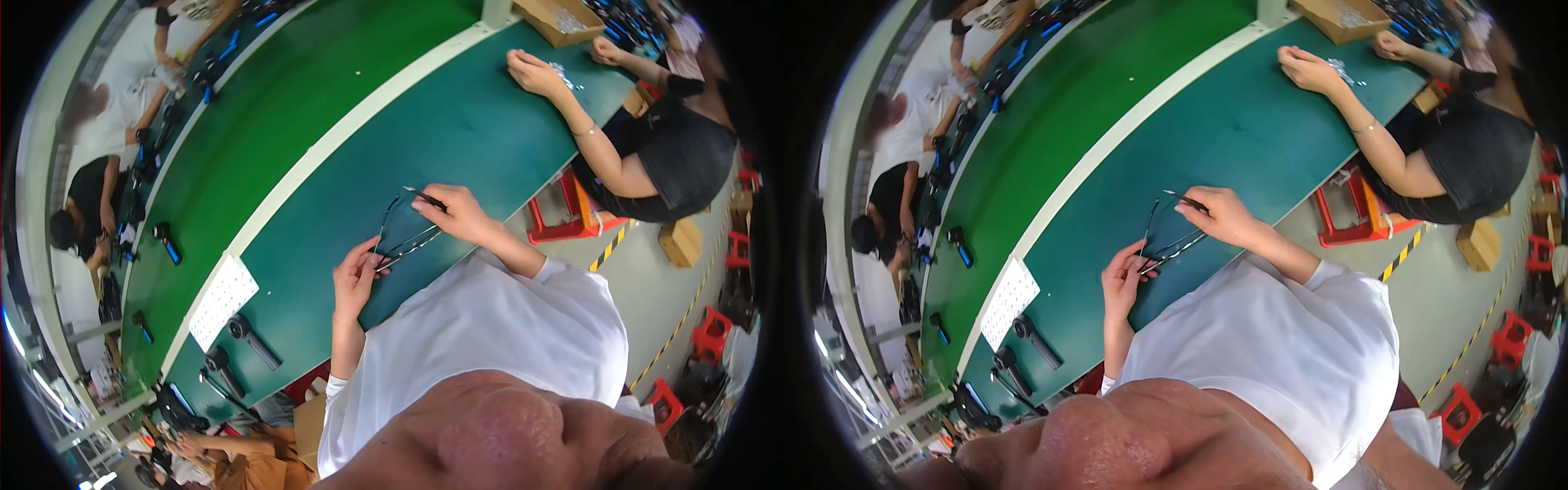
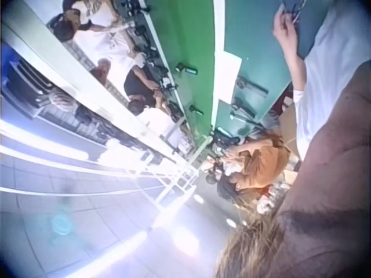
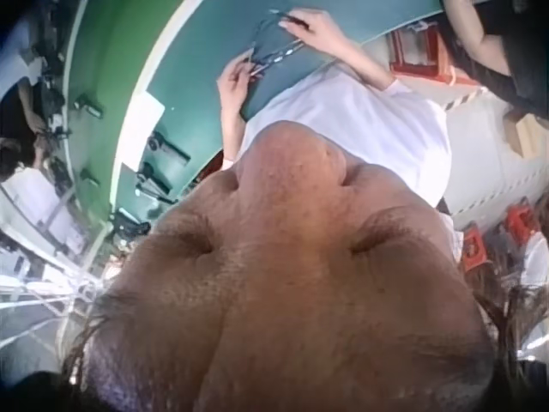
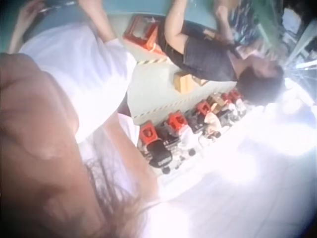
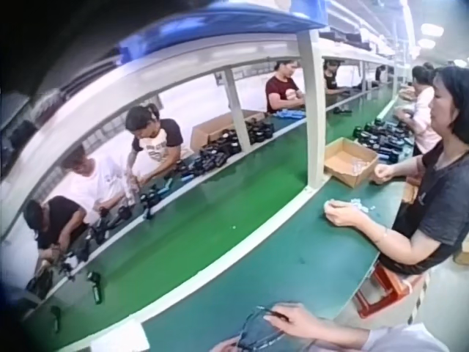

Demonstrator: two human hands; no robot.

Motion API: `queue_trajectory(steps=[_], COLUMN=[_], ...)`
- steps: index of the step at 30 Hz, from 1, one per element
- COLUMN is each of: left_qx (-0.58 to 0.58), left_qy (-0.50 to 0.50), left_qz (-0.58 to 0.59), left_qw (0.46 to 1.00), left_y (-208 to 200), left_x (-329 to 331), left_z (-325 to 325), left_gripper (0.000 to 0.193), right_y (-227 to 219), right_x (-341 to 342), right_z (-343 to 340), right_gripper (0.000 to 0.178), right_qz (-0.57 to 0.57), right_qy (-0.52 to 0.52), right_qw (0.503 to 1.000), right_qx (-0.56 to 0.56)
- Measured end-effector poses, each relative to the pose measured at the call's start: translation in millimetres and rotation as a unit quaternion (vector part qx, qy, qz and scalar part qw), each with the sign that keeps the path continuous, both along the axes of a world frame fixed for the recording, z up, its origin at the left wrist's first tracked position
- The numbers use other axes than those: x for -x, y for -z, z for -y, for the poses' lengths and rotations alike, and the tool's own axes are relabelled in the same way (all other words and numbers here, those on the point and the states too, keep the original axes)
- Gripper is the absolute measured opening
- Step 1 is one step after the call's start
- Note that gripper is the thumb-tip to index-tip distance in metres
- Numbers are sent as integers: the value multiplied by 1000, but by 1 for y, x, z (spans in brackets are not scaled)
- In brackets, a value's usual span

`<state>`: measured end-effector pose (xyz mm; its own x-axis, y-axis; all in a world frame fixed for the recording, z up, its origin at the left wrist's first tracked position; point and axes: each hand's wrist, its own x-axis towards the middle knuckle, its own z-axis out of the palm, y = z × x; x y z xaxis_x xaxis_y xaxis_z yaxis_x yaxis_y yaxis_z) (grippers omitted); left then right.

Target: Assembling or inspecting electronic components and frames on a factory production line.

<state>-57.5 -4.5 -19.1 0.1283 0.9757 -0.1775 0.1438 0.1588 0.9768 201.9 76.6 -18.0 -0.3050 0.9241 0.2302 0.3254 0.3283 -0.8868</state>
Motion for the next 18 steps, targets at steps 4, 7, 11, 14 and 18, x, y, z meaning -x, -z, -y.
queue_trajectory(steps=[4, 7, 11, 14, 18], left_qx=[-12, -13, -19, -30, -42], left_qy=[20, 31, 22, 25, 33], left_qz=[9, 8, 2, 3, -1], left_qw=[1000, 999, 1000, 999, 999], left_y=[0, -8, -7, -9, -6], left_x=[0, -1, 1, 0, 1], left_z=[-2, -3, -1, -2, -2], left_gripper=[34, 34, 35, 34, 34], right_y=[-2, 2, -2, -3, -3], right_x=[3, 5, 5, 5, 4], right_z=[3, 3, 3, 3, 2], right_gripper=[16, 14, 12, 12, 12], right_qz=[-15, -21, 6, 11, 7], right_qy=[22, 11, 10, 13, 13], right_qw=[1000, 1000, 1000, 1000, 999], right_qx=[1, -10, 18, 20, 36])
